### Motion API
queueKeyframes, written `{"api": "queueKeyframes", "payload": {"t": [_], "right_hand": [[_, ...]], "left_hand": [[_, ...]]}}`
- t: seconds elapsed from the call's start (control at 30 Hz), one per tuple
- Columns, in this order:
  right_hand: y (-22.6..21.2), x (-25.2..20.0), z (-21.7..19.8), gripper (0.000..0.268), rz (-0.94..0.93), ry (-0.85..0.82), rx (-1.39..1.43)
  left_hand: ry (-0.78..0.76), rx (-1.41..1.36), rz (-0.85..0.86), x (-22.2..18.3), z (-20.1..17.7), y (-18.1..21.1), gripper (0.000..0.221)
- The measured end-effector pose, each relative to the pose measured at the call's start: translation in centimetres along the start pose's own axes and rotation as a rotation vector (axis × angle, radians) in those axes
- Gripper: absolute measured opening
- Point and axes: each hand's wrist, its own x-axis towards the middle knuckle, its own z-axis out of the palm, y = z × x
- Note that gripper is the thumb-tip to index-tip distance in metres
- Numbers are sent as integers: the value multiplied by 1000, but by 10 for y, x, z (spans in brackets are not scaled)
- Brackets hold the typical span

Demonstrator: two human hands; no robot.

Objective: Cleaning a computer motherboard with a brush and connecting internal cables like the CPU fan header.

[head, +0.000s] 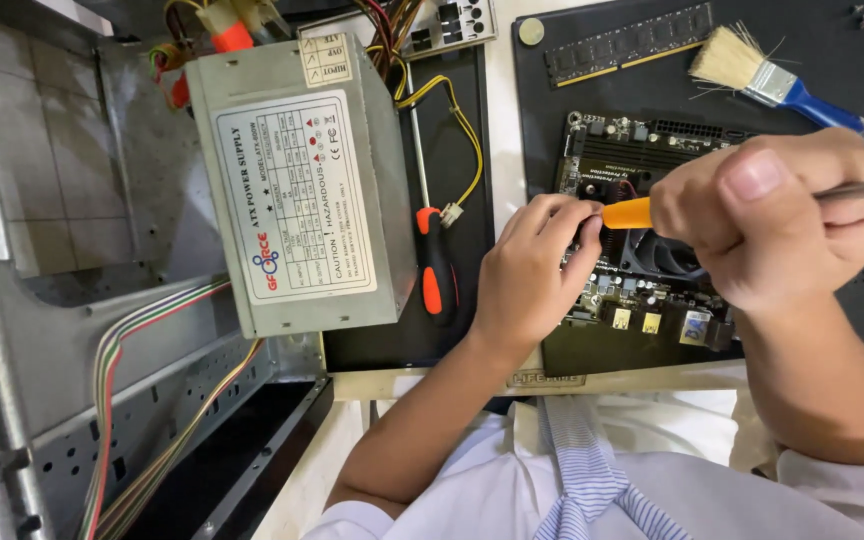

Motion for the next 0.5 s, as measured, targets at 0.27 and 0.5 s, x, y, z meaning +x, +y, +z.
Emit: {"api": "queueKeyframes", "payload": {"t": [0.27, 0.5], "right_hand": [[9, -8, 10, 43, 128, 109, 42], [13, -6, 12, 47, 167, 147, 2]], "left_hand": [[-112, -254, -95, 4, -7, -11, 19], [-137, -266, -57, 3, -6, -17, 20]]}}
